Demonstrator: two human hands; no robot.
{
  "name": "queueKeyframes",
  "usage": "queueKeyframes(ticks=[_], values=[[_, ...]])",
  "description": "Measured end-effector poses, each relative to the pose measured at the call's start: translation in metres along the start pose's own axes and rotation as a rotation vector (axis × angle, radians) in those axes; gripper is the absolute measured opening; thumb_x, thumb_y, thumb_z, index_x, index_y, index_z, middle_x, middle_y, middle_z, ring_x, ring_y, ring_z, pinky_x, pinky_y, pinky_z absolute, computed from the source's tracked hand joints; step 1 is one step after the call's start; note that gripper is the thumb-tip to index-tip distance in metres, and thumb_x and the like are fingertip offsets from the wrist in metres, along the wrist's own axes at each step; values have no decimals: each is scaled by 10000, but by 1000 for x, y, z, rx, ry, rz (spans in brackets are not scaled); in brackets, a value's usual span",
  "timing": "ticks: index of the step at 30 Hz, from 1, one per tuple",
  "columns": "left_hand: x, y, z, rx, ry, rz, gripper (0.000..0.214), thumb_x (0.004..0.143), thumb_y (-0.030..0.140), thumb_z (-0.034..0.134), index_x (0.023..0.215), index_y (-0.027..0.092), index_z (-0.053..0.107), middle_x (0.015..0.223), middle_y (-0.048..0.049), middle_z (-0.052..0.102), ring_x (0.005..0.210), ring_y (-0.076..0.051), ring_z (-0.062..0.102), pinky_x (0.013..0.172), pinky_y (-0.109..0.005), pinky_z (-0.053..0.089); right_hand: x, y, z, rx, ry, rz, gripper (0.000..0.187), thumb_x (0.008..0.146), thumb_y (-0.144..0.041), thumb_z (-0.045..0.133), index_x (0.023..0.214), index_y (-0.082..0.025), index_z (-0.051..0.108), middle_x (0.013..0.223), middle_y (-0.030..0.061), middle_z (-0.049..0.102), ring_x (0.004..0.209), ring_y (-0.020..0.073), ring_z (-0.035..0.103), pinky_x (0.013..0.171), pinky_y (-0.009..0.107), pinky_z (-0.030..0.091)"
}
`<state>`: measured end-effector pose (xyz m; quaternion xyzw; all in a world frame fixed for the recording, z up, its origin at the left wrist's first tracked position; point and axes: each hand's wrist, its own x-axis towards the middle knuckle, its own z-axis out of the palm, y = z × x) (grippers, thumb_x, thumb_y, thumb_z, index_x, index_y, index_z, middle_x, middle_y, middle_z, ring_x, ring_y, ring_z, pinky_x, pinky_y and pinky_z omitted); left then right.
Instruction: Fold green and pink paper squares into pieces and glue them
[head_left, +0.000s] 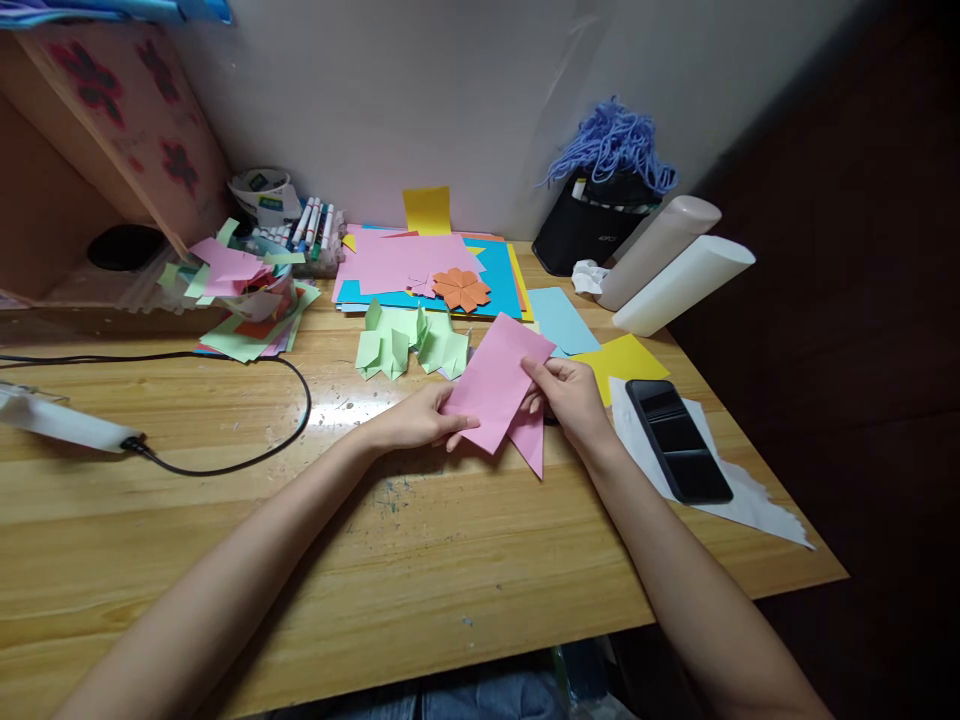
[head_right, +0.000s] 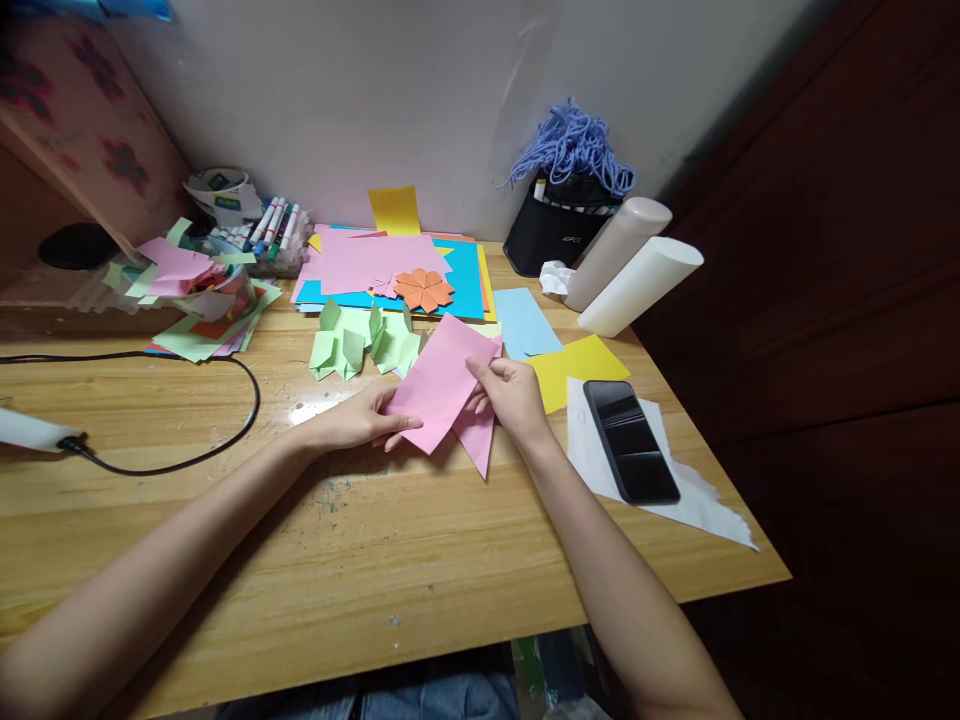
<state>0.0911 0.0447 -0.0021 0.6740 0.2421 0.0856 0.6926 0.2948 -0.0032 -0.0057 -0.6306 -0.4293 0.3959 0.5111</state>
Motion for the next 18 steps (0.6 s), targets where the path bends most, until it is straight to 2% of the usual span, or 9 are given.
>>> queueKeyframes(ticks=[5,12,16,18], values=[[0,-1,0,3,-13,8,178,771,311,535,741,161,443,488,42,482,414,-59,363,423,-208,269,3,6,-2,27,37,-15,438,732,-521,559,466,-180,486,396,-14,543,305,118,483,294,224,350],[-5,4,-1,-42,20,-19,158,722,283,561,693,156,471,451,51,462,394,-58,369,403,-203,241,7,5,-8,91,72,13,436,758,-549,481,527,-183,530,441,10,567,358,142,505,339,259,396],[-2,-4,-4,-294,154,37,228,734,279,545,587,161,416,363,79,334,336,-38,245,378,-201,174,5,-5,-14,88,-111,30,543,817,-570,317,563,-160,567,454,42,570,410,146,548,405,265,429],[1,-9,-5,-436,226,76,217,749,280,537,614,159,417,359,92,301,329,-31,187,372,-193,136,1,-9,-14,-26,-182,-15,488,820,-540,364,621,-153,586,513,48,593,465,150,570,456,275,445]])
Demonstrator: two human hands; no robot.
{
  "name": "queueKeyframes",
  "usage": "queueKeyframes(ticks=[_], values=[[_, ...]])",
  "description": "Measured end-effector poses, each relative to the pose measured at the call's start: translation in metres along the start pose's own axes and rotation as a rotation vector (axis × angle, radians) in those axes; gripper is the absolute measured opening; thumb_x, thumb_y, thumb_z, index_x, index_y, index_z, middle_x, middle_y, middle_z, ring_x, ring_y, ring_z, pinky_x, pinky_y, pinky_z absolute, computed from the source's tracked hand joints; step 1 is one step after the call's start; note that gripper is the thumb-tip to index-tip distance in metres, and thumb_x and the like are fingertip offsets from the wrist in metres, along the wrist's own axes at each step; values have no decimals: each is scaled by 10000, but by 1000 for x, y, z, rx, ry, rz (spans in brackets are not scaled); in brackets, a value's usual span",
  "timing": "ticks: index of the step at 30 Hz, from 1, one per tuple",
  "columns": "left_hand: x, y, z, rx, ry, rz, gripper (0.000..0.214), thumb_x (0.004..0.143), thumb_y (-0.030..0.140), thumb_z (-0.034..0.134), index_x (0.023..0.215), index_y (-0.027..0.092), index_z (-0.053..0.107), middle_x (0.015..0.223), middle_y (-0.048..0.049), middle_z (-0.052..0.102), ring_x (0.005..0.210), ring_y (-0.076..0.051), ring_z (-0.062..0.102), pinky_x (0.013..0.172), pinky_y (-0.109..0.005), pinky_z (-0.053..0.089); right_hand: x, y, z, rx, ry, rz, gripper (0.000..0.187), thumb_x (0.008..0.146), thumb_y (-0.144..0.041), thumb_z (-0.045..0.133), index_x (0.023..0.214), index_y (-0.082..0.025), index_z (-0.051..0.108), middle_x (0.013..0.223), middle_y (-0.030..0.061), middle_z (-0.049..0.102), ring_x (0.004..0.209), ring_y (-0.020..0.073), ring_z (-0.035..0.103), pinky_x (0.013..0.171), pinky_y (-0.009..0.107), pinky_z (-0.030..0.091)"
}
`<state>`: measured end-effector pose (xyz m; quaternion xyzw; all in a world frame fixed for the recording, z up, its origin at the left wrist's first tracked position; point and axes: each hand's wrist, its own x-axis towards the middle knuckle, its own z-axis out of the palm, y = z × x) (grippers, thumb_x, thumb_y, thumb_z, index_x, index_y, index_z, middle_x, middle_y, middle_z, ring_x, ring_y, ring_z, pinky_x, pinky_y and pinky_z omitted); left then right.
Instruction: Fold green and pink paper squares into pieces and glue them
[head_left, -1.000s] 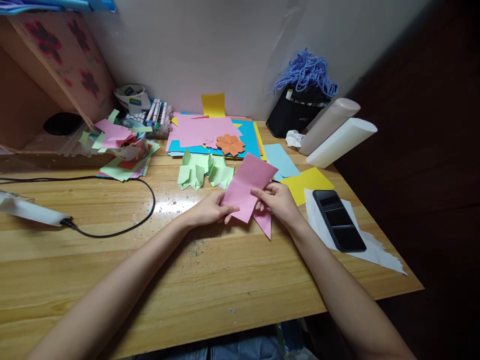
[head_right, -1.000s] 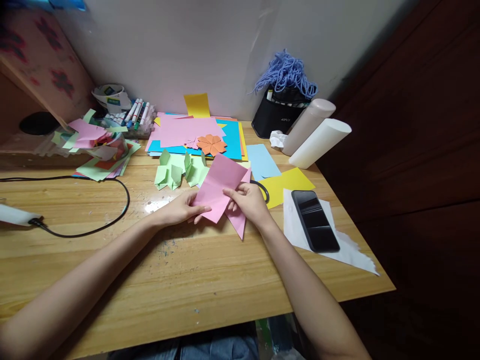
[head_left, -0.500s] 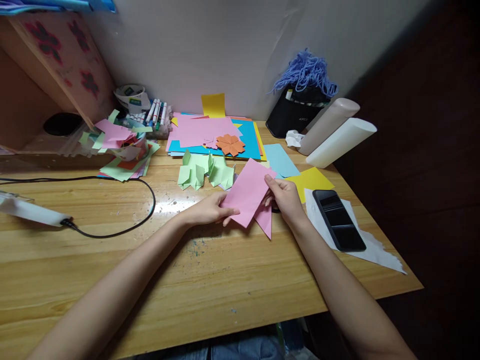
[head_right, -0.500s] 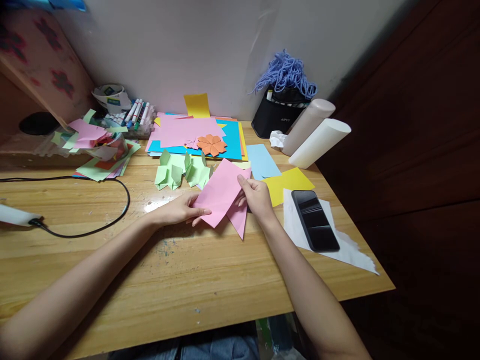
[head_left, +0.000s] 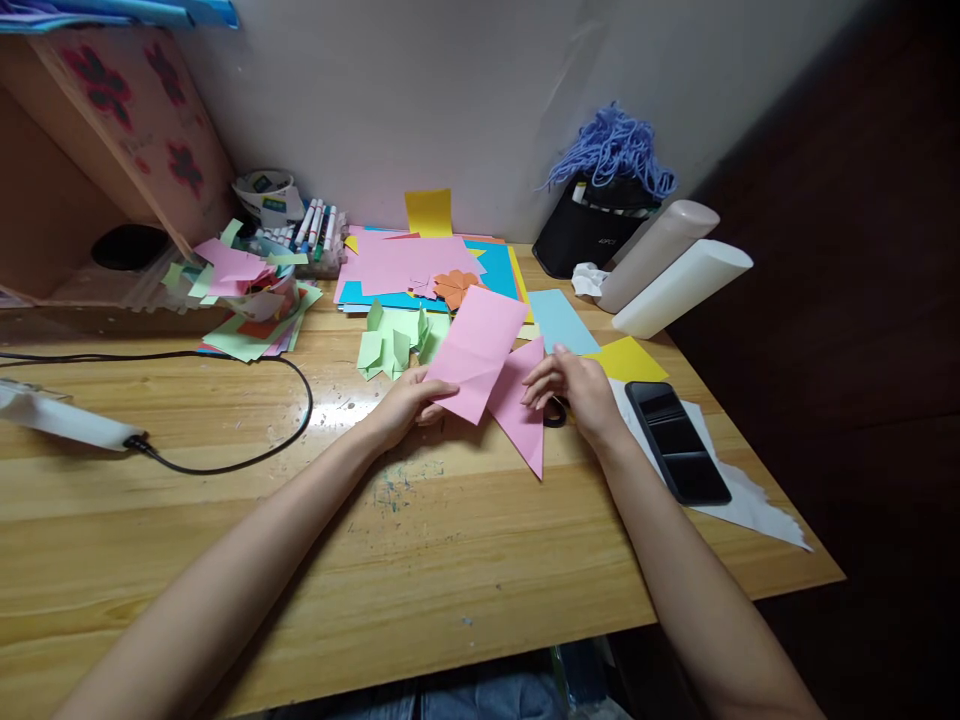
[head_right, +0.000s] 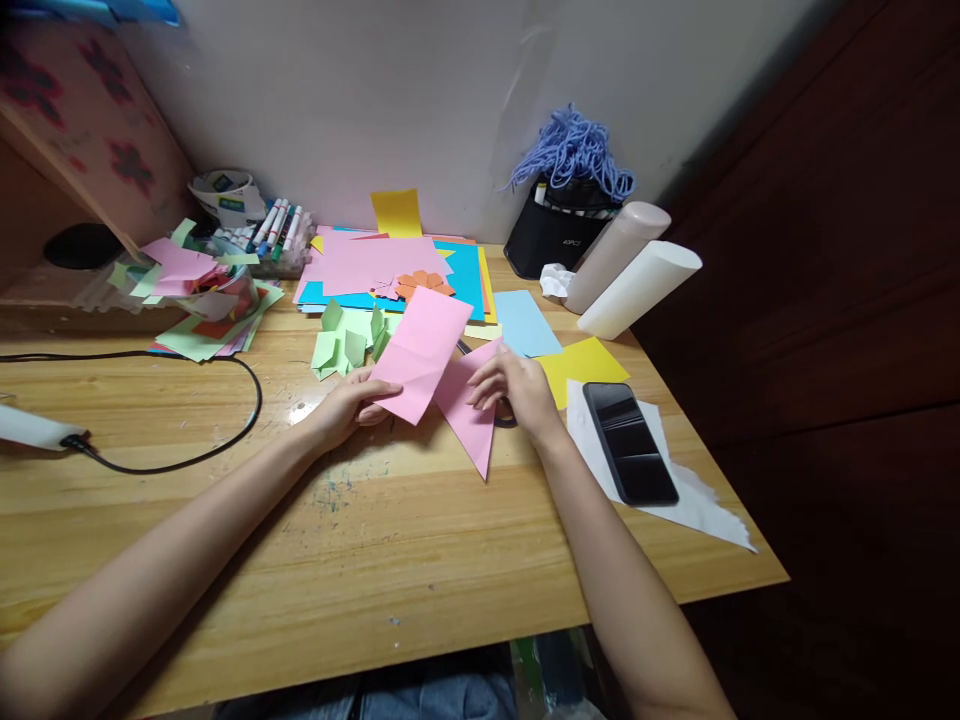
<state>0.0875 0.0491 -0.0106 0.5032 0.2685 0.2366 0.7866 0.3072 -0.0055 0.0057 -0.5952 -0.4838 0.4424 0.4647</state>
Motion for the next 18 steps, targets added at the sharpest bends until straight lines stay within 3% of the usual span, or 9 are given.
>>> queueKeyframes(ticks=[2,4,6,8,10,14,18], values=[[2,-3,-1,-75,25,14,208,749,278,550,639,154,423,374,94,304,334,-26,178,376,-184,114,-5,-4,3,-209,-62,-133,306,770,-450,524,684,-164,593,625,40,614,571,152,582,546,291,459],[4,-3,-1,-107,25,18,229,742,282,566,628,152,415,387,92,300,342,-24,187,382,-181,113,-10,-7,7,-461,-203,-305,164,686,-333,643,701,-182,581,725,30,602,700,163,556,643,308,447],[4,-3,-2,-125,19,31,266,746,299,562,598,152,397,391,88,291,349,-25,189,390,-183,123,-13,-8,10,-653,-351,-414,135,634,-220,665,697,-189,549,785,26,570,791,176,506,679,303,423],[4,-2,-2,-121,16,38,298,754,316,553,571,155,382,392,84,285,354,-27,188,397,-191,131,-14,-6,11,-754,-403,-446,137,633,-115,604,694,-192,507,799,25,534,817,177,466,662,281,404],[4,-3,-3,-106,13,39,305,759,325,546,566,155,383,396,80,286,361,-31,186,403,-200,128,-11,-2,10,-816,-346,-452,162,641,-40,514,676,-193,475,774,23,509,807,176,446,656,273,389],[3,-3,-3,-68,1,36,263,762,314,534,595,151,413,412,80,277,378,-38,180,415,-217,116,-2,7,4,-869,-105,-438,156,673,-43,477,667,-198,499,755,32,521,806,197,439,713,310,382],[-1,1,-2,168,-36,-16,251,709,295,585,584,146,425,472,61,325,418,-43,232,426,-224,122,4,7,-3,-711,189,-433,106,764,-149,469,785,-205,556,837,46,572,848,210,482,763,343,387]])
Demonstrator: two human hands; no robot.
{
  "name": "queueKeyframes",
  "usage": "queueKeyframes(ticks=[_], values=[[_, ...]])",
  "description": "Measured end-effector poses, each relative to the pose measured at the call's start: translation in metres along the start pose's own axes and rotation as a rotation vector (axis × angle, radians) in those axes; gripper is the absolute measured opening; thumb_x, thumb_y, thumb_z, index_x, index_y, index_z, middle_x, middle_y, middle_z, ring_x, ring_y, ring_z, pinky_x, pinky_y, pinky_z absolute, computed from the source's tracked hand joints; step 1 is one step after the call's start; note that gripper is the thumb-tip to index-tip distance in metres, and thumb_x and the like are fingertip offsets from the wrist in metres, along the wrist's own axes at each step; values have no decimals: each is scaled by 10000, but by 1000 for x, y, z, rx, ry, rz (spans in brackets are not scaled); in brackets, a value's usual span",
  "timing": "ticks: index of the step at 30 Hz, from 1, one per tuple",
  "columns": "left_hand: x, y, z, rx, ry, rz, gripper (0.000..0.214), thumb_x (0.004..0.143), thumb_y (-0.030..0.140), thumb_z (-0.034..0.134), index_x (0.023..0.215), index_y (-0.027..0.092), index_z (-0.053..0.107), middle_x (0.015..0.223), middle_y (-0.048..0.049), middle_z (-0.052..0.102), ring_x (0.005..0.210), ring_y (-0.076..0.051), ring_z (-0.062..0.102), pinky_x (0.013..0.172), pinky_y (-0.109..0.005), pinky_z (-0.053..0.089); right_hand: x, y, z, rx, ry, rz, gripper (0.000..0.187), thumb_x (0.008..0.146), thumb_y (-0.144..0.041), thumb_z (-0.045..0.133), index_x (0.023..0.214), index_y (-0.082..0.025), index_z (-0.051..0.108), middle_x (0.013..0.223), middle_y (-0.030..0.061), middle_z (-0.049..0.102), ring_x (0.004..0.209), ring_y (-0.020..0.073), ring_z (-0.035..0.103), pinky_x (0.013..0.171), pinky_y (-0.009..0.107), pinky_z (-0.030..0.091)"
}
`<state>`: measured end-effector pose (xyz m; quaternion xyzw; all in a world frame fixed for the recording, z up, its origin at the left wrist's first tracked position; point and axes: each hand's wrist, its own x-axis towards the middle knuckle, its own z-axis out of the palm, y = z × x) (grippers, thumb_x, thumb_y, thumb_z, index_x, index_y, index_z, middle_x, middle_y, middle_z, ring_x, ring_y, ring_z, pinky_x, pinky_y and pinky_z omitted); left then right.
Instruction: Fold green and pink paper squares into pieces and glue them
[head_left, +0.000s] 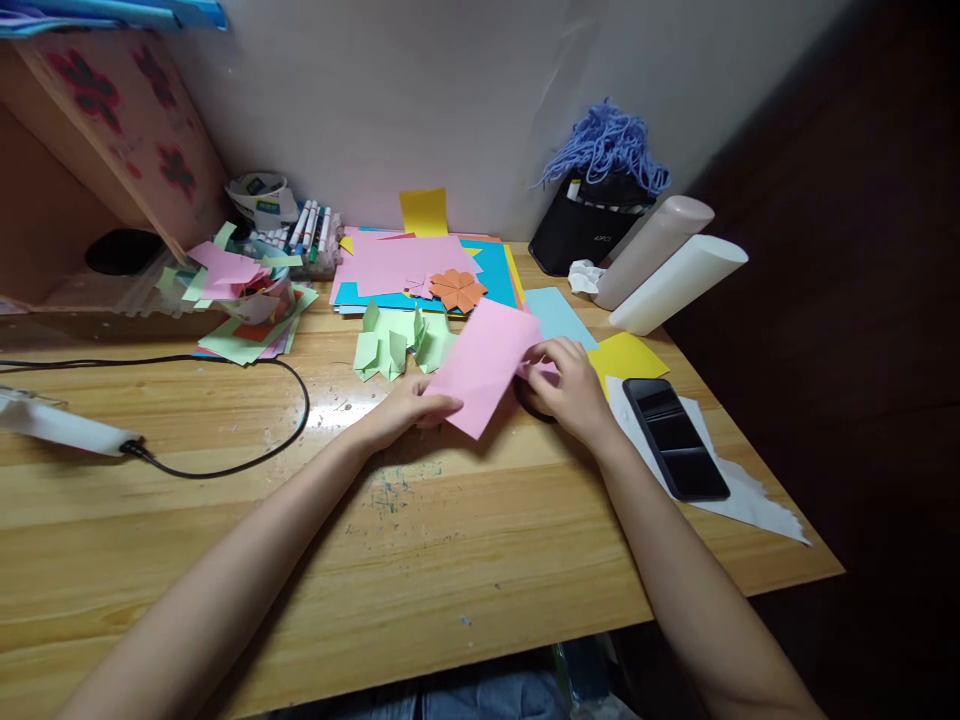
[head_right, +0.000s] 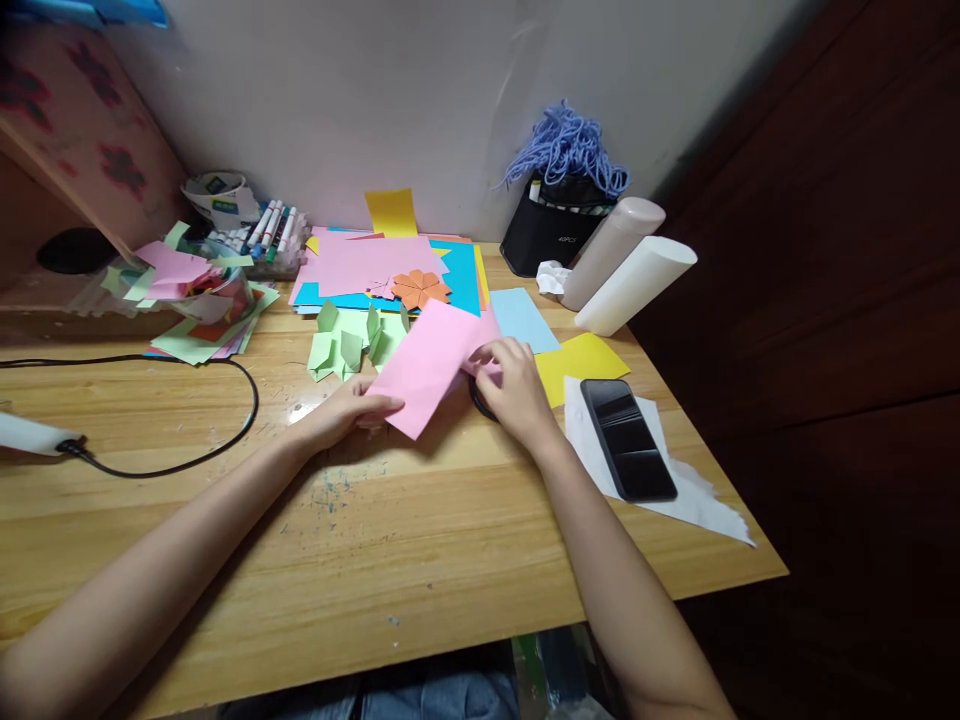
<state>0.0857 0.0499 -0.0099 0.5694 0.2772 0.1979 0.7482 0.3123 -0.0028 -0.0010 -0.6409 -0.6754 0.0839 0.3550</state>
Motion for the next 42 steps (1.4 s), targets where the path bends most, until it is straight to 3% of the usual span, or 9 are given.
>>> queueKeyframes(ticks=[4,6,9,12,14,17,30,34,42], values=[[-5,12,-1,318,-104,-21,201,695,299,582,619,129,505,597,17,451,536,-83,381,487,-216,243,4,1,-9,417,160,209,283,880,-343,340,912,-205,585,875,42,603,796,163,555,703,292,437],[-8,19,-4,408,-124,-42,180,708,308,555,670,132,547,648,6,503,587,-104,432,527,-218,293,4,0,-12,562,78,300,382,884,-432,309,913,-198,609,833,39,614,719,141,565,646,265,452],[-19,23,-10,637,-45,-91,213,712,352,547,659,148,571,621,10,514,548,-108,436,494,-218,285,0,-6,-6,559,-107,336,289,771,-434,543,896,-187,628,865,43,623,697,133,560,634,253,465],[-39,17,-13,990,284,-39,280,690,443,578,655,165,570,598,0,498,541,-138,450,479,-233,290,-8,-17,9,551,-197,319,327,657,-320,682,946,-187,606,867,36,601,652,115,544,631,252,471],[-54,9,-12,1120,504,44,324,706,431,583,924,192,571,790,-34,563,699,-189,528,591,-274,387,-14,-24,20,578,-230,329,379,683,-287,655,1038,-190,565,829,23,573,616,101,532,620,252,470],[-73,-1,-9,1236,603,214,503,698,422,612,1128,197,482,1118,-103,492,1032,-265,480,844,-393,400,-20,-29,32,564,-266,332,425,712,-265,621,1120,-205,516,816,2,535,590,84,520,618,246,464],[-80,-14,-14,1166,553,234,550,663,392,675,1138,209,467,1083,-100,512,972,-266,490,816,-427,417,-21,-31,42,263,-334,112,270,762,-281,577,1027,-229,581,836,27,527,579,114,483,542,272,451],[-80,-18,-13,1072,550,237,524,690,307,664,1160,239,443,1050,-89,533,955,-259,508,791,-408,424,-21,-33,42,260,-283,27,204,756,-264,589,956,-227,601,997,67,546,793,173,548,687,327,487],[-80,-22,-17,816,442,263,441,698,-19,410,1048,224,523,824,-14,547,767,-148,525,698,-278,427,-20,-42,33,228,-276,10,507,668,-254,683,1144,-264,509,1132,58,561,1049,237,515,915,435,410]])
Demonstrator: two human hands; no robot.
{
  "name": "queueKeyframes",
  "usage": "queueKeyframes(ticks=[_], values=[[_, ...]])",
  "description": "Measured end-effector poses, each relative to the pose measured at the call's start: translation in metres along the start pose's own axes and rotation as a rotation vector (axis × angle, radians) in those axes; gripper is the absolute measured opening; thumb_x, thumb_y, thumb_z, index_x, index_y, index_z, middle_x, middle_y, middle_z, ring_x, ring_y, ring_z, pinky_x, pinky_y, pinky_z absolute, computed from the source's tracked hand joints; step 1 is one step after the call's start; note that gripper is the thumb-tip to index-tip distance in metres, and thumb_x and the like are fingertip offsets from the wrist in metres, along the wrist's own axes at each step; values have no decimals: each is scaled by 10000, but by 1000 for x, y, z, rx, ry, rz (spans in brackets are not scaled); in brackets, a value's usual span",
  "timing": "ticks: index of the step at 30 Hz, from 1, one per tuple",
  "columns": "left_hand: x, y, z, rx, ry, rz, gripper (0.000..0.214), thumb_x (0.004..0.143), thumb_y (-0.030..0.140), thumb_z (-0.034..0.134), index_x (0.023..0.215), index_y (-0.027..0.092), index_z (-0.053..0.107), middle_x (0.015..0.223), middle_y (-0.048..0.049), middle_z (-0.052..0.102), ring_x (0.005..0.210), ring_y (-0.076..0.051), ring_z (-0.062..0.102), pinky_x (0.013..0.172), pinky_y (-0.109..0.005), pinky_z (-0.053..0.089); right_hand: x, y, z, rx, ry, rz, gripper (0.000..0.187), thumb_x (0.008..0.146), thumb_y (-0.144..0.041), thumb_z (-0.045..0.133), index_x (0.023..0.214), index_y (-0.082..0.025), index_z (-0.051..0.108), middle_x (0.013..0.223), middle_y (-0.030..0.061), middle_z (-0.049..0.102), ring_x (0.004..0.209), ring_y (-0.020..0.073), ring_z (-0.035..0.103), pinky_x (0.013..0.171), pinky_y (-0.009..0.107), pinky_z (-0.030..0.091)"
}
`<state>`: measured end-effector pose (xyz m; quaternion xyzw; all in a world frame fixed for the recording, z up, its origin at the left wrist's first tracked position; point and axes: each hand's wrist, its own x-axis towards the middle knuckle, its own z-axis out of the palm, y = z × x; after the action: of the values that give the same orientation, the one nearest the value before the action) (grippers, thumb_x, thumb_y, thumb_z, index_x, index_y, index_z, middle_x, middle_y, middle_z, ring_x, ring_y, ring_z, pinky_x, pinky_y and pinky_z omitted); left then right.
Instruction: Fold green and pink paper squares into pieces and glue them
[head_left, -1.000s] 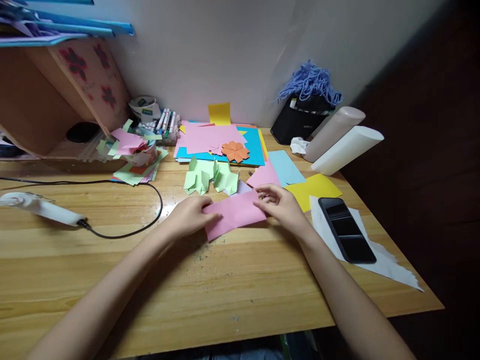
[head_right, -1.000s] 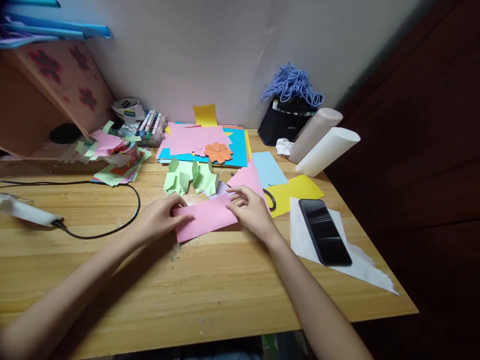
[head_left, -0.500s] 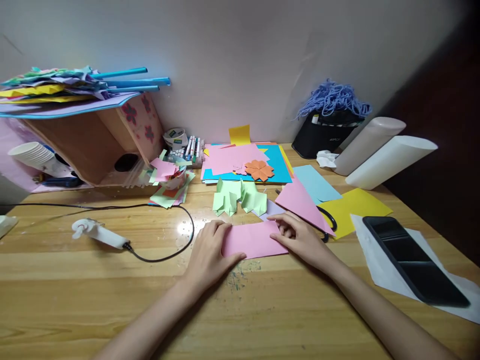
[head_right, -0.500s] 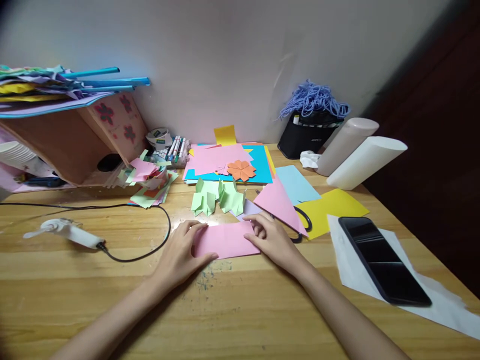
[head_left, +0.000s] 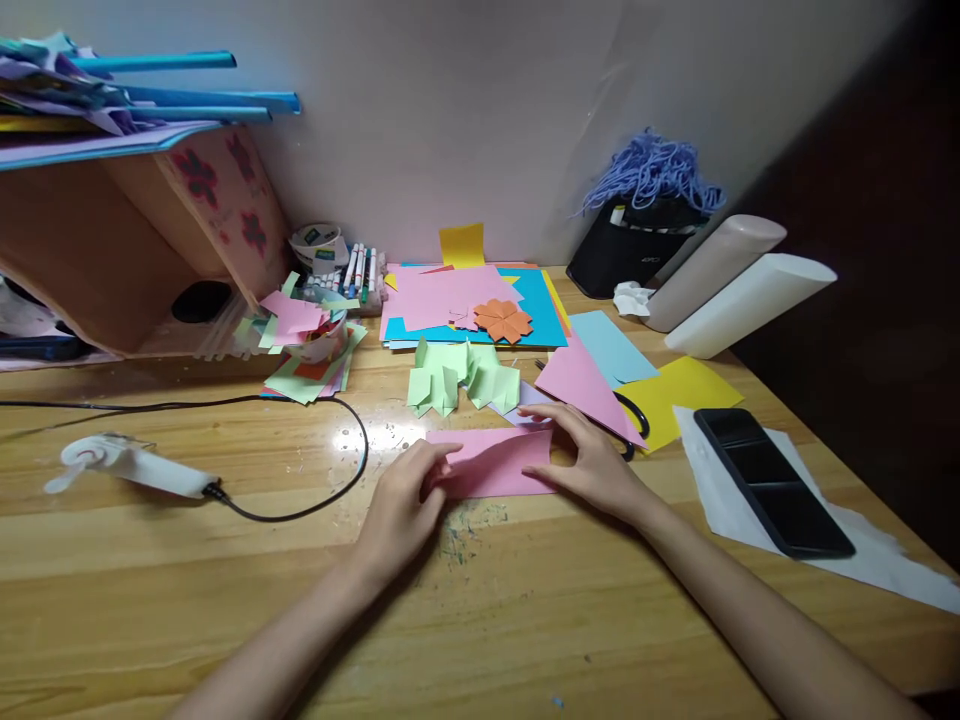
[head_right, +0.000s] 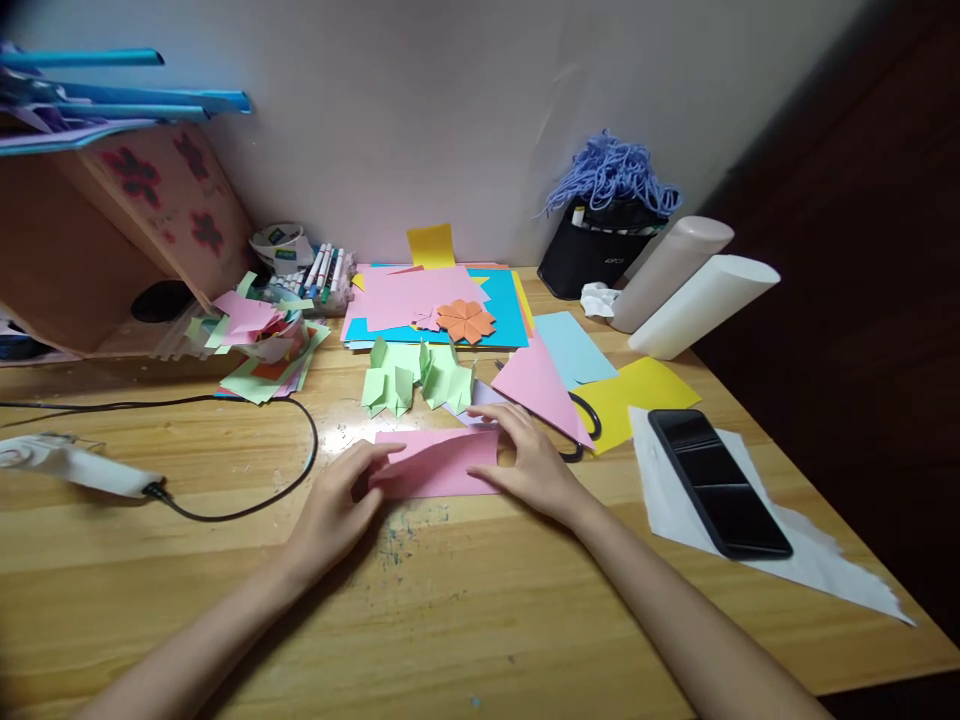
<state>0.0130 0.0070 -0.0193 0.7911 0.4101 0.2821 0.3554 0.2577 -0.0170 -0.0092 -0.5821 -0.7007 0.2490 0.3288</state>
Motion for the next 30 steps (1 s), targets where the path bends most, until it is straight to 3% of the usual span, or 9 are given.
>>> queueKeyframes(ticks=[3,6,10,15,18,25,30], values=[[-1,2,-2,-37,74,63,344,738,-4,395,915,214,595,832,-30,517,792,-147,518,677,-266,424,-2,1,-3,15,21,-79,354,696,-169,627,1035,-254,575,1017,49,610,1001,228,532,878,421,430],[-2,4,-4,-52,155,107,347,739,4,433,931,230,612,865,-34,506,827,-148,521,710,-277,435,-4,4,-5,75,67,-230,213,711,-79,546,828,-242,616,818,36,638,878,210,570,787,385,468],[-2,6,-4,6,171,166,336,704,5,458,925,217,596,937,-52,522,902,-170,526,767,-307,442,-7,4,-11,124,34,-319,171,664,-104,609,779,-231,594,914,65,642,867,220,594,738,372,488],[-3,8,-4,157,-59,223,165,707,117,520,850,193,549,880,-61,581,819,-188,542,720,-317,429,-5,2,-18,124,-312,-246,116,666,-99,571,711,-206,576,1043,80,619,954,218,587,774,354,480],[-4,8,-5,238,-169,275,137,729,216,544,861,182,540,867,-76,603,804,-202,550,712,-326,435,-4,-1,-21,110,-433,-227,115,657,-109,591,715,-208,579,1088,68,614,1011,221,566,845,368,447],[-3,19,-14,427,-376,485,374,799,351,487,1105,140,535,1014,-119,621,947,-236,561,956,-441,360,-5,-5,-29,54,-501,-179,172,621,-150,648,771,-223,605,1096,40,619,1029,226,554,902,391,410],[-10,23,-10,423,-358,467,327,865,289,417,1114,137,562,1122,-124,607,1026,-241,548,956,-448,374,-4,-2,-31,50,-490,-205,51,707,-229,622,670,-210,592,1045,49,637,983,211,569,869,376,420]])
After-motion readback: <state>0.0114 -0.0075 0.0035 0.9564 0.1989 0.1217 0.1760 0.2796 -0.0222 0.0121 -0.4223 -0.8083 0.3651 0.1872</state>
